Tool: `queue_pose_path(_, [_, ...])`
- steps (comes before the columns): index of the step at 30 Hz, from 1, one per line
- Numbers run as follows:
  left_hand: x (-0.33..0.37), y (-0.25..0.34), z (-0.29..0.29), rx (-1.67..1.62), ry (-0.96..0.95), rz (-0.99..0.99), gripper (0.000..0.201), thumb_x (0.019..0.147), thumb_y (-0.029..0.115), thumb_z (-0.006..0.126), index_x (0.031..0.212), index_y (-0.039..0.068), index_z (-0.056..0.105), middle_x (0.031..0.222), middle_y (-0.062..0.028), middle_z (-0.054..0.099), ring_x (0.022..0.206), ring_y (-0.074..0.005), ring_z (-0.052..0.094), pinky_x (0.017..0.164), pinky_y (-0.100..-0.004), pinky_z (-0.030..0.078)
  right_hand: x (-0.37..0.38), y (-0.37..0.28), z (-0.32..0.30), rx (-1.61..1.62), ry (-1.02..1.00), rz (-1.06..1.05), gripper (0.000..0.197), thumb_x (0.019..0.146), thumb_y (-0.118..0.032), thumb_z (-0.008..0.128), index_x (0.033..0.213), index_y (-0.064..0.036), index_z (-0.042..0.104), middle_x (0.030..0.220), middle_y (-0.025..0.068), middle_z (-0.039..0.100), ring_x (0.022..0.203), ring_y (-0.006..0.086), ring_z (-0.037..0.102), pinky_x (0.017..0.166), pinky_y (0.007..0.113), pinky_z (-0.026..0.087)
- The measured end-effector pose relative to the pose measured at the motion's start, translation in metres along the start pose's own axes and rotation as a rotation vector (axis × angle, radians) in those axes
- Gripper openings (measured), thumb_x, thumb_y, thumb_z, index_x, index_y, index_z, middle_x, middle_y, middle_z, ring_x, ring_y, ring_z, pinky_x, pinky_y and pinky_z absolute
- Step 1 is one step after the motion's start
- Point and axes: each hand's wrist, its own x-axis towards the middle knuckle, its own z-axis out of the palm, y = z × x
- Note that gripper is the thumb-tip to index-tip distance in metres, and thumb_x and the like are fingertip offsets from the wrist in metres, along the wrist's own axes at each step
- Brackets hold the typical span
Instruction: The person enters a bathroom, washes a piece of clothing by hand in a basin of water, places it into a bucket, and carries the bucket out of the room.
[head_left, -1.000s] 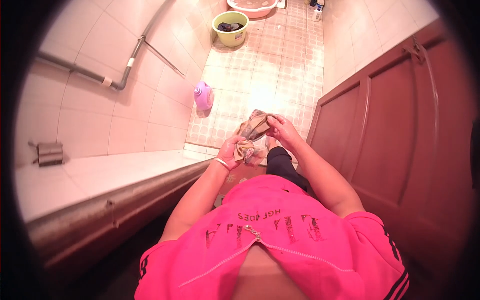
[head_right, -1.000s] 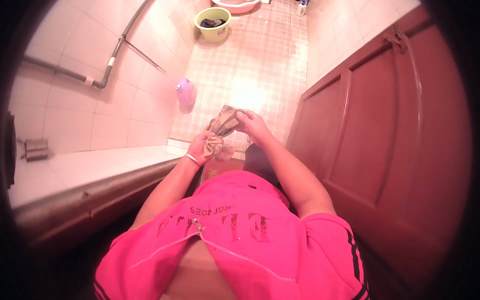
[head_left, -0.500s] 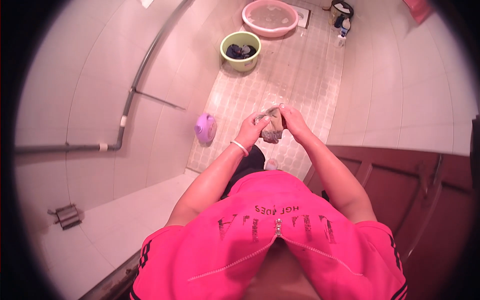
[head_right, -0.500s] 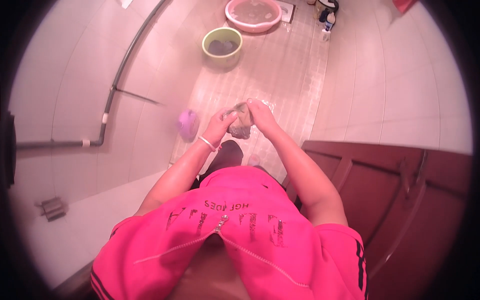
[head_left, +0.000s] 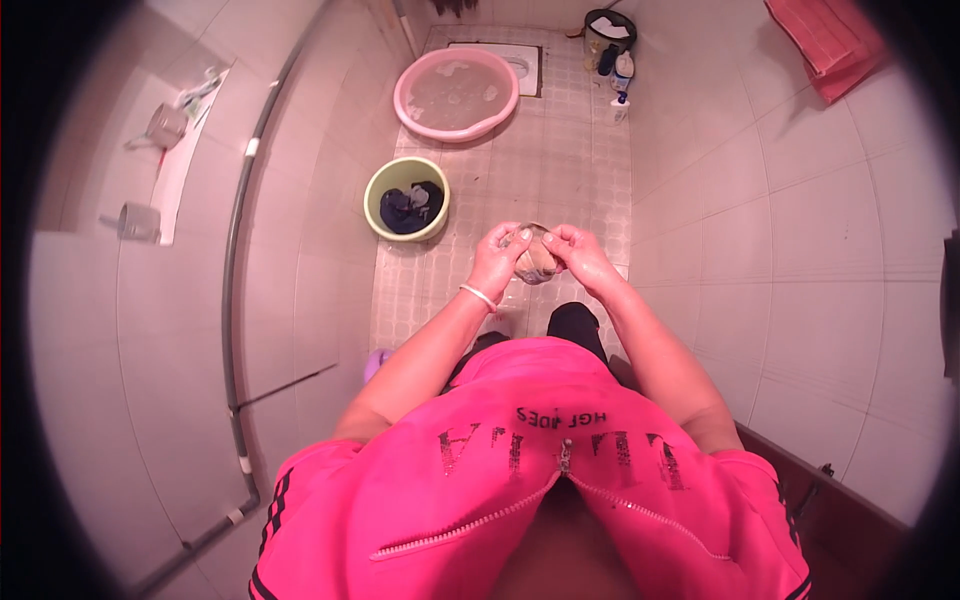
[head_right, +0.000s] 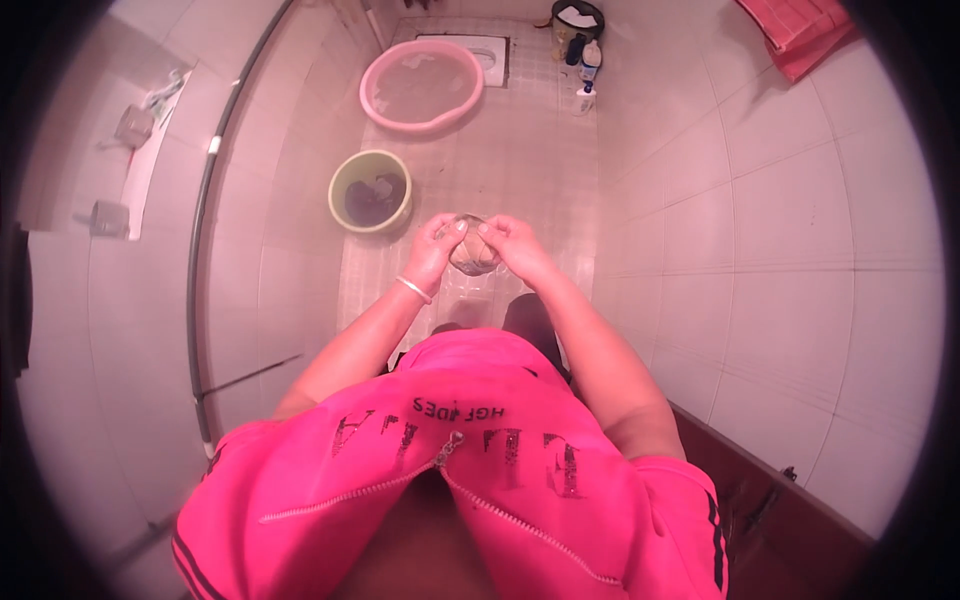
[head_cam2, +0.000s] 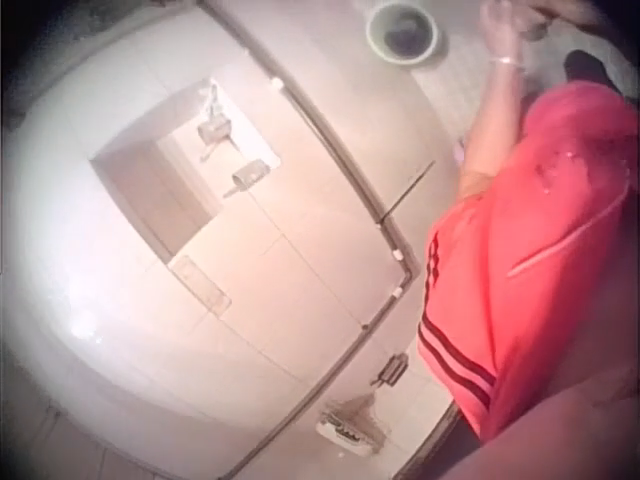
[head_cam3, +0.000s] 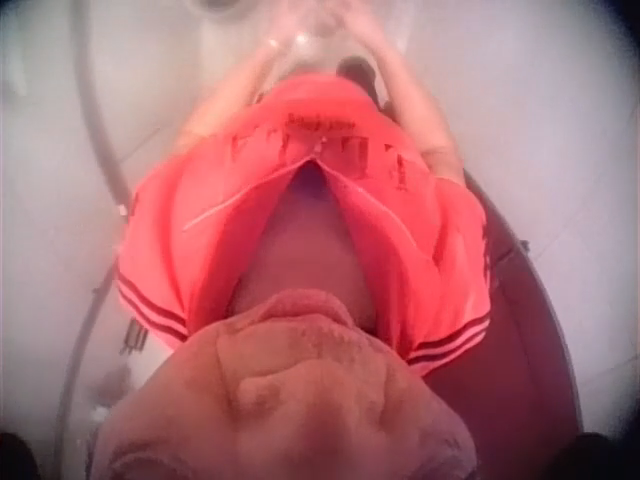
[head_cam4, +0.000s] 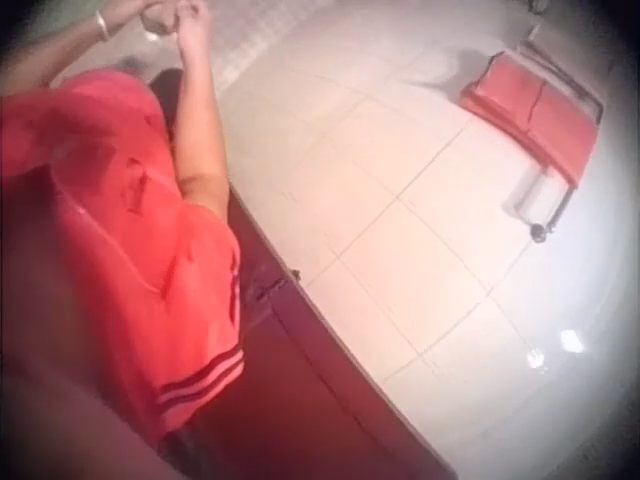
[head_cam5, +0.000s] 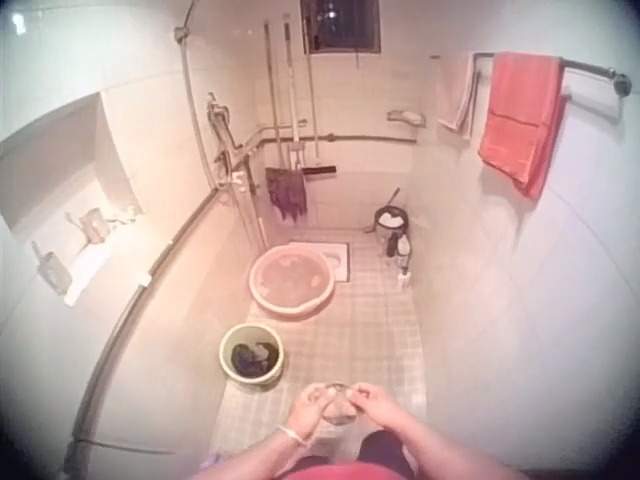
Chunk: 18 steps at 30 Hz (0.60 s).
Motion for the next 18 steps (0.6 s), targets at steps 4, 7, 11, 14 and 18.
queue_pose_path(4, [0.081, 0.018, 0.012, -0.481, -0.162, -0.135, 0.014, 0.090, 0.015, 0.054, 0.099, 0.005, 0.056, 0.095, -0.0043, 0.060, 0.088, -0.0129, 0.058, 0.079, -0.0274, 0.046, 0.070, -0.020, -0.048, 0.200, -0.044, 0.061, 0.023, 0.091, -0.026, 0.053, 0.090, -0.0046, 0.060, 0.075, 0.0004, 0.059, 0.066, 0.0088, 0.051, 0.060, 0.022, 0.040])
queue_pose_path(7, [0.143, 0.024, 0.024, -0.646, -0.167, -0.193, 0.015, 0.090, 0.016, 0.051, 0.099, 0.005, 0.056, 0.096, -0.0053, 0.060, 0.089, -0.0159, 0.059, 0.081, -0.0296, 0.047, 0.135, -0.018, -0.068, 0.210, 0.013, 0.063, 0.024, 0.091, -0.027, 0.052, 0.088, -0.0039, 0.060, 0.075, -0.0013, 0.058, 0.067, 0.0071, 0.051, 0.061, 0.022, 0.040])
queue_pose_path(11, [0.209, 0.037, 0.045, -0.521, 0.016, -0.341, 0.019, 0.090, 0.022, 0.051, 0.099, 0.006, 0.056, 0.096, -0.0057, 0.060, 0.088, -0.0184, 0.060, 0.079, -0.0327, 0.048, 0.206, -0.013, -0.097, 0.012, -0.101, -0.060, 0.029, 0.092, -0.030, 0.050, 0.081, -0.0041, 0.059, 0.068, -0.0031, 0.054, 0.062, 0.0052, 0.047, 0.055, 0.023, 0.039])
queue_pose_path(14, [0.257, 0.071, 0.079, -0.476, 0.235, -0.356, 0.021, 0.090, 0.027, 0.053, 0.091, 0.007, 0.060, 0.082, -0.0041, 0.061, 0.074, -0.0163, 0.061, 0.068, -0.0303, 0.050, 0.247, -0.044, -0.135, -0.042, -0.168, 0.019, 0.033, 0.093, -0.032, 0.050, 0.077, -0.0036, 0.056, 0.063, -0.0046, 0.048, 0.057, 0.0054, 0.043, 0.051, 0.025, 0.037])
queue_pose_path(18, [0.322, 0.065, 0.069, -0.125, 0.366, -0.285, 0.028, 0.089, 0.034, 0.057, 0.082, 0.007, 0.063, 0.077, -0.0002, 0.061, 0.065, -0.0096, 0.054, 0.061, -0.0243, 0.044, 0.304, -0.087, -0.171, -0.165, -0.090, -0.012, 0.034, 0.092, -0.032, 0.052, 0.075, -0.0031, 0.055, 0.062, -0.0050, 0.046, 0.056, 0.0047, 0.041, 0.049, 0.025, 0.035])
